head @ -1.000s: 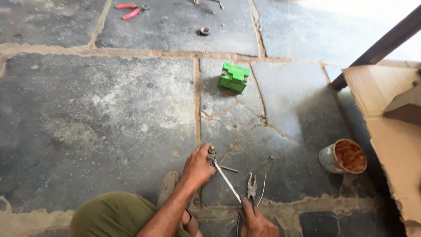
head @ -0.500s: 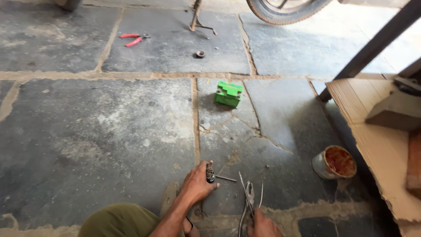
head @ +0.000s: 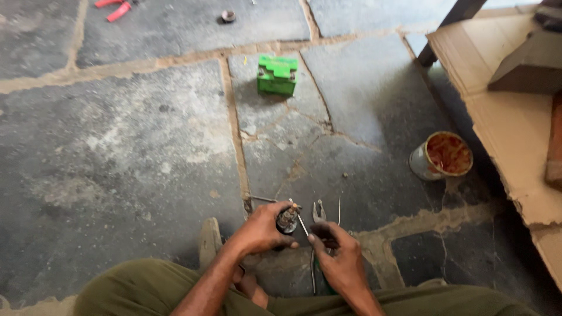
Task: The person sits on the floor and uses pliers and a screwdriver to work on a small mechanical component. They repeatedly grip and twist parts of the object, occasionally switching between tools to adjust or remove pieces.
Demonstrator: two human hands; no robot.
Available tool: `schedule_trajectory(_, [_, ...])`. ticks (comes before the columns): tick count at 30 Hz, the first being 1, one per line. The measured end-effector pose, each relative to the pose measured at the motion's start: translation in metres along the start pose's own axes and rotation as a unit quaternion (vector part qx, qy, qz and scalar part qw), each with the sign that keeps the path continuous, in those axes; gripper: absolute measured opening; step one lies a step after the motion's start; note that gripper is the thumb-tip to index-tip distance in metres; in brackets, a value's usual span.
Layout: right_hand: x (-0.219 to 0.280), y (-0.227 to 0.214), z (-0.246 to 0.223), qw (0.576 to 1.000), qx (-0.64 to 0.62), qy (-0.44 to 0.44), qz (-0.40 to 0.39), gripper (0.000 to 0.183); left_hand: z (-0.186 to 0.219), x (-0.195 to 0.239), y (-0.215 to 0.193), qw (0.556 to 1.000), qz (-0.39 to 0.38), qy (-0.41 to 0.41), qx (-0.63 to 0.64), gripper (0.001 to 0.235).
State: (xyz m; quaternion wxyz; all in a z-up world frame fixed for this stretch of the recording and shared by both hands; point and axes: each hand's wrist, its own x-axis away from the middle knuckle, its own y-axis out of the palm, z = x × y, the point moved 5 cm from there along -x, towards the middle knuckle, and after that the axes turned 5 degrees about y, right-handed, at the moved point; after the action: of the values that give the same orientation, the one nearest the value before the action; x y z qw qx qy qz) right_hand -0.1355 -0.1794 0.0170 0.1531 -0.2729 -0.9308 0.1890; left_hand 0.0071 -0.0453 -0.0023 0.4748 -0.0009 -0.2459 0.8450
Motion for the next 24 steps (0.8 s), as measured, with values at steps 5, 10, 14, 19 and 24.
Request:
schedule_trajectory(5, [-0.017, 0.021, 0.004, 0.998, -0.036, 0.004, -0.054, 0.025, 0.003, -0.003, -0.001, 1.000, -0.001, 0.003, 0.015, 0.084])
schedule_trajectory(10, [-0.023, 0.029, 0.005, 0.988, -0.113, 0.056, -0.091, 0.016, 0.004, -0.003, -0.002, 0.995, -0.020, -0.089, 0.030, 0.087])
schedule_trajectory(14, [-0.021, 0.023, 0.004, 0.995, -0.077, 0.046, -0.051, 0.017, 0.012, -0.006, 0.000, 1.000, -0.009, 0.001, 0.014, 0.086])
schedule_trajectory(19, [-0.021, 0.019, -0.002, 1.000, -0.006, -0.011, -0.021, 0.016, 0.012, -0.007, 0.005, 1.000, -0.020, 0.017, 0.010, 0.087])
schedule_trajectory(24, [-0.017, 0.020, -0.004, 0.999, 0.005, -0.030, -0.012, 0.015, 0.019, -0.004, 0.003, 0.998, -0.014, 0.061, 0.001, 0.082])
